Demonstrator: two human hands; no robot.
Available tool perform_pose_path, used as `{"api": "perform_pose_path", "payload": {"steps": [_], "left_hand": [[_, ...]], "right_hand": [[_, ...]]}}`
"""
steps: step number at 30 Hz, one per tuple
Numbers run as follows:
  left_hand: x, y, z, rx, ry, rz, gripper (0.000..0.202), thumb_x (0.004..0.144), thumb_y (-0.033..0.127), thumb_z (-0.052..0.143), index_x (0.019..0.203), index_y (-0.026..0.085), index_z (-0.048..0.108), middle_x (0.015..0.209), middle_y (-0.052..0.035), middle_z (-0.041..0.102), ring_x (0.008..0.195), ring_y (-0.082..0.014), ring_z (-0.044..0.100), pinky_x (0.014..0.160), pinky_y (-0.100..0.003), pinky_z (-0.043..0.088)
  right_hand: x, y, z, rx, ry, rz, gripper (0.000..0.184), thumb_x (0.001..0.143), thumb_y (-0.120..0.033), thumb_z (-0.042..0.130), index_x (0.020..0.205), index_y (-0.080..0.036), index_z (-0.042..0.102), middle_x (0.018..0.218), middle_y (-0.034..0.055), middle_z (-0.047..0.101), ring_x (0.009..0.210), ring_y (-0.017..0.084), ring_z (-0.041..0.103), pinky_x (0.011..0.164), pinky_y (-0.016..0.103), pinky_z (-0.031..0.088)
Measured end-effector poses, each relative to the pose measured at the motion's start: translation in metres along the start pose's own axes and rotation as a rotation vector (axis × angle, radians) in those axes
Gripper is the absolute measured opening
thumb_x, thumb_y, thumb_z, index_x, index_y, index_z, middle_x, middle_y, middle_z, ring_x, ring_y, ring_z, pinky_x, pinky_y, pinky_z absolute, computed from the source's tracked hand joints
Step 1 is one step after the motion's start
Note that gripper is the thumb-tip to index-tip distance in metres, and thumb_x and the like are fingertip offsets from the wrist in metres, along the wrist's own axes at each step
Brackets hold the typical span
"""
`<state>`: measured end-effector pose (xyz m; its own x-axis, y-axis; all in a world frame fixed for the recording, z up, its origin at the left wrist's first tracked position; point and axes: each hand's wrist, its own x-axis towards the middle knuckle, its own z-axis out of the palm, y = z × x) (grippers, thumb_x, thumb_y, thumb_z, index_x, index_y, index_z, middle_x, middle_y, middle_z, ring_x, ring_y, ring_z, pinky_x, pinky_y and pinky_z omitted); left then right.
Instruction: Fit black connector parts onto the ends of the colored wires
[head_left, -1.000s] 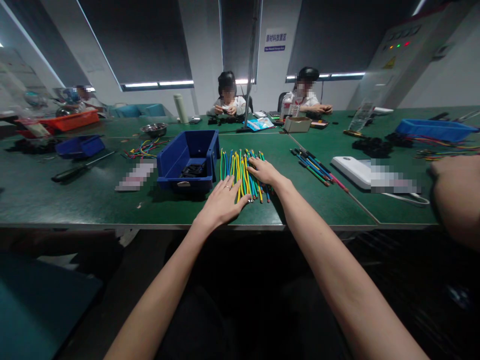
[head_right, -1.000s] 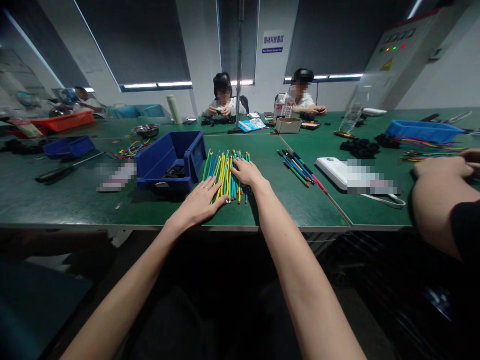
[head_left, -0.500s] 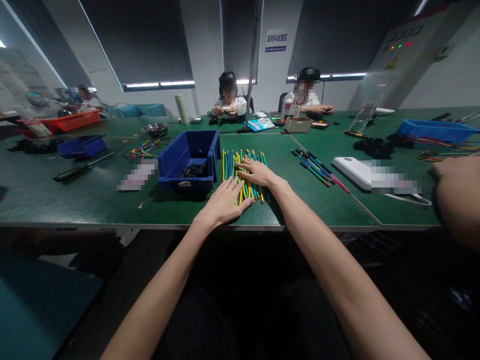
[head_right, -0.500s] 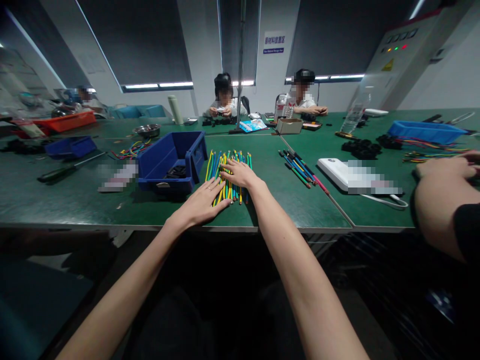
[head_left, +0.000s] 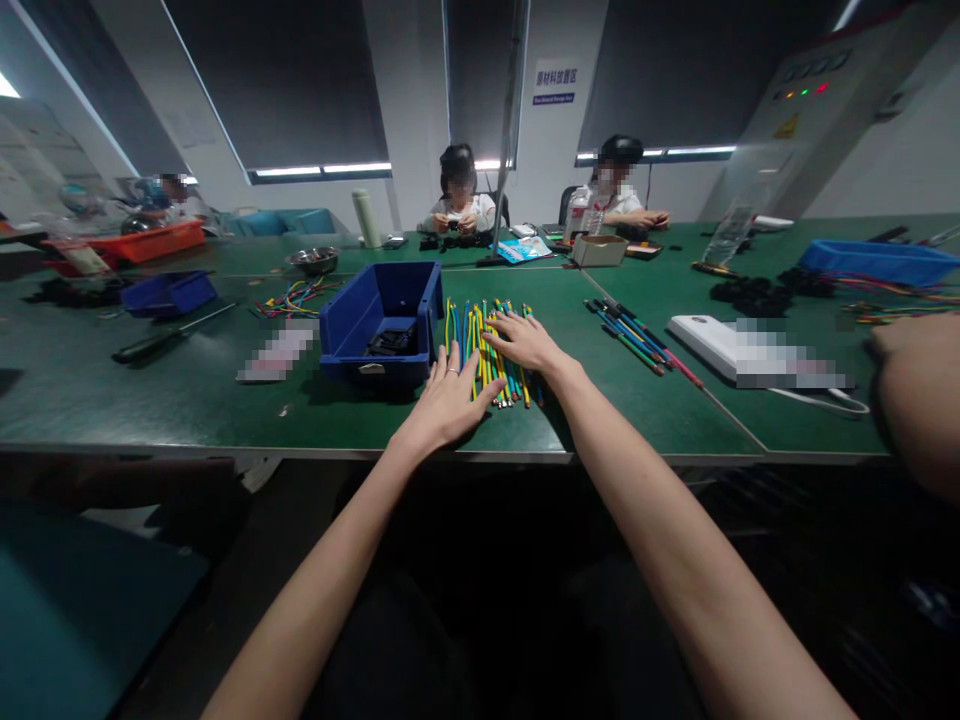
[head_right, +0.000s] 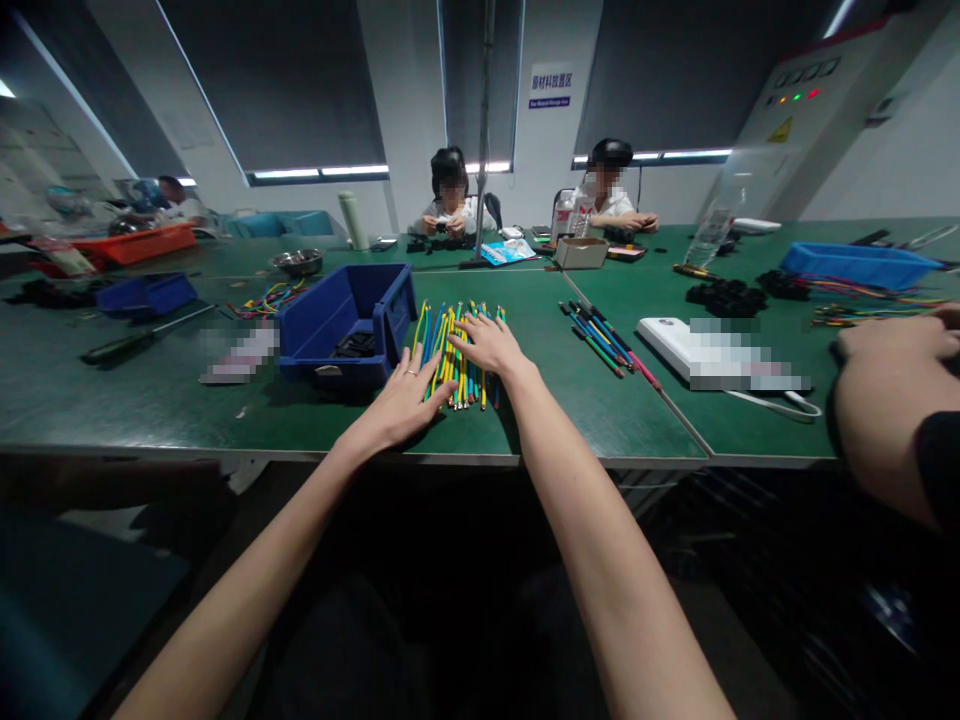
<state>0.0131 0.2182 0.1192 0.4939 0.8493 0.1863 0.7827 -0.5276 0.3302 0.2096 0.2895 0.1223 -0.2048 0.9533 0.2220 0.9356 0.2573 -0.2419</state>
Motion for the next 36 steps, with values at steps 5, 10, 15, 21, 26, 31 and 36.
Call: {"api": "perform_pose_path", "payload": {"steps": [5, 10, 15, 21, 26, 31, 36], "left_hand": [[0.0, -0.001, 0.002, 0.042, -0.021, 0.01, 0.081, 0.087, 0.07, 0.021, 0.145, 0.015, 0.034, 0.155, -0.0177, 0.02, 0.145, -0.0309, 0.01, 0.117, -0.047, 0.016], [-0.001, -0.001, 0.0, 0.054, -0.033, 0.065, 0.079, 0.089, 0.067, 0.025, 0.144, 0.012, 0.035, 0.155, -0.0179, 0.022, 0.145, -0.0284, 0.013, 0.118, -0.043, 0.018], [0.0, -0.001, -0.002, 0.067, -0.028, 0.104, 0.078, 0.09, 0.065, 0.026, 0.144, 0.01, 0.035, 0.155, -0.0166, 0.023, 0.145, -0.0265, 0.014, 0.118, -0.041, 0.018], [0.003, -0.003, -0.001, 0.072, -0.049, 0.131, 0.077, 0.089, 0.063, 0.026, 0.146, 0.011, 0.031, 0.155, -0.0132, 0.025, 0.145, -0.0256, 0.017, 0.119, -0.039, 0.019], [0.005, -0.003, 0.0, 0.075, -0.067, 0.159, 0.078, 0.09, 0.062, 0.025, 0.146, 0.009, 0.029, 0.155, -0.0129, 0.025, 0.145, -0.0245, 0.015, 0.12, -0.037, 0.017], [0.005, -0.003, 0.001, 0.078, -0.066, 0.181, 0.079, 0.09, 0.061, 0.024, 0.147, 0.006, 0.025, 0.155, -0.0144, 0.024, 0.145, -0.0242, 0.015, 0.12, -0.036, 0.015], [0.004, -0.002, 0.001, 0.075, -0.067, 0.184, 0.08, 0.09, 0.061, 0.023, 0.148, 0.006, 0.024, 0.156, -0.014, 0.021, 0.145, -0.0235, 0.015, 0.12, -0.036, 0.014]], "right_hand": [[-0.003, 0.012, 0.001, 0.011, -0.001, 0.174, 0.073, 0.09, -0.067, 0.021, 0.149, -0.025, 0.029, 0.156, 0.0063, 0.023, 0.144, 0.029, 0.014, 0.115, 0.054, 0.013], [0.001, 0.018, 0.009, -0.002, -0.059, 0.135, 0.078, 0.089, -0.068, 0.028, 0.15, -0.019, 0.028, 0.156, 0.0103, 0.021, 0.144, 0.031, 0.012, 0.115, 0.05, 0.019], [0.007, 0.021, 0.016, 0.018, -0.051, 0.018, 0.078, 0.089, -0.066, 0.031, 0.148, -0.016, 0.032, 0.155, 0.0089, 0.026, 0.145, 0.027, 0.014, 0.118, 0.041, 0.016], [0.011, 0.023, 0.022, 0.004, -0.077, 0.01, 0.083, 0.089, -0.067, 0.028, 0.149, -0.011, 0.028, 0.156, 0.0116, 0.02, 0.145, 0.025, 0.01, 0.118, 0.04, 0.016], [0.011, 0.019, 0.021, -0.012, -0.076, 0.006, 0.083, 0.089, -0.068, 0.026, 0.149, -0.011, 0.027, 0.156, 0.0111, 0.02, 0.145, 0.025, 0.01, 0.118, 0.039, 0.014], [0.012, 0.017, 0.02, -0.027, -0.098, 0.015, 0.084, 0.089, -0.067, 0.024, 0.149, -0.008, 0.026, 0.156, 0.0136, 0.018, 0.145, 0.024, 0.009, 0.118, 0.038, 0.013], [0.009, 0.014, 0.019, -0.015, -0.088, 0.029, 0.081, 0.089, -0.065, 0.027, 0.15, -0.013, 0.024, 0.157, 0.0111, 0.017, 0.145, 0.025, 0.009, 0.118, 0.042, 0.014]]}}
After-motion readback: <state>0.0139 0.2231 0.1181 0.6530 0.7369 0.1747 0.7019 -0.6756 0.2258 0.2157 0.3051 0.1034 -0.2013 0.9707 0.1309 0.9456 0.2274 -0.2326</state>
